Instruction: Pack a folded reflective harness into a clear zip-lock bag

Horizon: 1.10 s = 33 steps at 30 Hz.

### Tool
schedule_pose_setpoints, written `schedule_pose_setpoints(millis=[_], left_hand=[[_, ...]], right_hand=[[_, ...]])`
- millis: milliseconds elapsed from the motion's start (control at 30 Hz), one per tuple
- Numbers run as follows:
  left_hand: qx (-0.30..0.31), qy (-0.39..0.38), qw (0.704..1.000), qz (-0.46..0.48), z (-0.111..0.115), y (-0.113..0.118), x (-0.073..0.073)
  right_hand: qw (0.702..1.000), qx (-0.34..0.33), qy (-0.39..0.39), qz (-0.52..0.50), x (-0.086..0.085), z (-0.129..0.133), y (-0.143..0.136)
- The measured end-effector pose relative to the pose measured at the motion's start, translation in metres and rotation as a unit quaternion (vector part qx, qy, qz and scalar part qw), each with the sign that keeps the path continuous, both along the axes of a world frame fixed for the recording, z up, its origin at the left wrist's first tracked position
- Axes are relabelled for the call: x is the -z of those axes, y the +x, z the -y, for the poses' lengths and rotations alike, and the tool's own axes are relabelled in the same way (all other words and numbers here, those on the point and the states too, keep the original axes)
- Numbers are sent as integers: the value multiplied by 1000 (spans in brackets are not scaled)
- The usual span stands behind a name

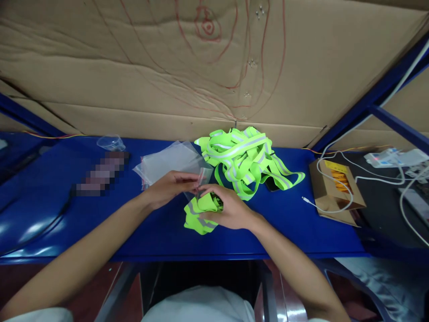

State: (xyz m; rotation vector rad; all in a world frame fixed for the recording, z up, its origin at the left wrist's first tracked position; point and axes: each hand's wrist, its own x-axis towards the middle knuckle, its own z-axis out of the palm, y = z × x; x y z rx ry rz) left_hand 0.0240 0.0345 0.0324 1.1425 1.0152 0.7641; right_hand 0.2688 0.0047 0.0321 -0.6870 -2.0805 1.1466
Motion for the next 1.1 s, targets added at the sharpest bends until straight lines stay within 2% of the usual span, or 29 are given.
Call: schedule_pose_setpoints(millis=[133,267,400,500,633,733,800,867,933,1100], left_hand=[[15,-40,998,56,-4,-1,7],[19,-84,991,106,-6,-4,12],[56,-128,982,125,-2,-4,14],[59,-144,978,140,3,-4,14],[17,-117,979,164,7,-4,11],[-39,-29,989,140,8,-4,7],[-50,12,994,99,10,-3,4],[-22,1,995,95,13,-2,2],[10,-36,990,136,14,-1,1],[41,-96,977,188,16,0,2]], right_hand=[[999,5,25,-23,1,-2,1],[998,-17,67,-1,-4,4,1],[998,-34,60,5,-6,8,0],[998,-40,47,12,-6,8,1],[998,-2,48,44,-8,8,5],[997,21,51,60,-9,8,7],[996,6,61,66,-9,10,7],[994,-24,70,77,-11,12,6],[992,-42,75,90,-13,14,5],[989,-39,96,103,-17,16,2]])
